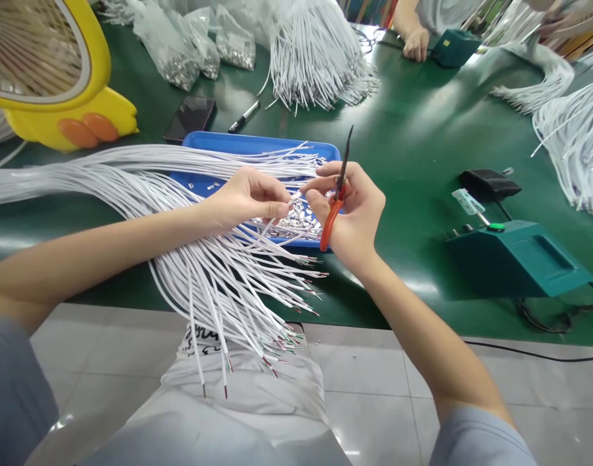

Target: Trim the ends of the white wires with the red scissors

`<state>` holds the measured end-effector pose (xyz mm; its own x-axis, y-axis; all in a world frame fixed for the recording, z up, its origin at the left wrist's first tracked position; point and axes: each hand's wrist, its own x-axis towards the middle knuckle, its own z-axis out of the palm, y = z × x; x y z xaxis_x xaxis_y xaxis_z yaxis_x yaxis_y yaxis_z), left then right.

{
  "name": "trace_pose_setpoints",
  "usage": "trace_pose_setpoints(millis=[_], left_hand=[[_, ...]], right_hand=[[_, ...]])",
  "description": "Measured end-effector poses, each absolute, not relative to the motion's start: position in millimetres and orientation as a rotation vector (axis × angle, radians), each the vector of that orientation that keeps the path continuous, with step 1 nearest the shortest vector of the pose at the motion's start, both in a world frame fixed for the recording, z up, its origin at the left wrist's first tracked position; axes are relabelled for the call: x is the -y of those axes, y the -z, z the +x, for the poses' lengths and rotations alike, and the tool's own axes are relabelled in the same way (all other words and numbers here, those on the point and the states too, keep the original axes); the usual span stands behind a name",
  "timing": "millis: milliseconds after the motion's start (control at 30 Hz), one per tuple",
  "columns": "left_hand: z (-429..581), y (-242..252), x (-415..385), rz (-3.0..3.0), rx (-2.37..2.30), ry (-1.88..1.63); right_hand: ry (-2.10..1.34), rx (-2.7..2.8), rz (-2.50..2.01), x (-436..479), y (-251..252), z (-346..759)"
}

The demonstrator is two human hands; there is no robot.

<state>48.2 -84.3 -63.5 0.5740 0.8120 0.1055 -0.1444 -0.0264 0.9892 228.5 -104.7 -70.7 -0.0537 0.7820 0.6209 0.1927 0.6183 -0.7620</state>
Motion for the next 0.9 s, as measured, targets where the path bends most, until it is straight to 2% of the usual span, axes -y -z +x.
trace_pose_setpoints(millis=[567,900], left_hand=[[53.0,62.5,86.6,1.589,-0.812,-0.881],[47.0,70.4,81.9,1.49,-0.617,-0.847]], right_hand=[[-0.803,1.513,-0.979,114.7,69.9,217.3],[-0.785,1.539,-0.945,108.2,69.2,224.8]])
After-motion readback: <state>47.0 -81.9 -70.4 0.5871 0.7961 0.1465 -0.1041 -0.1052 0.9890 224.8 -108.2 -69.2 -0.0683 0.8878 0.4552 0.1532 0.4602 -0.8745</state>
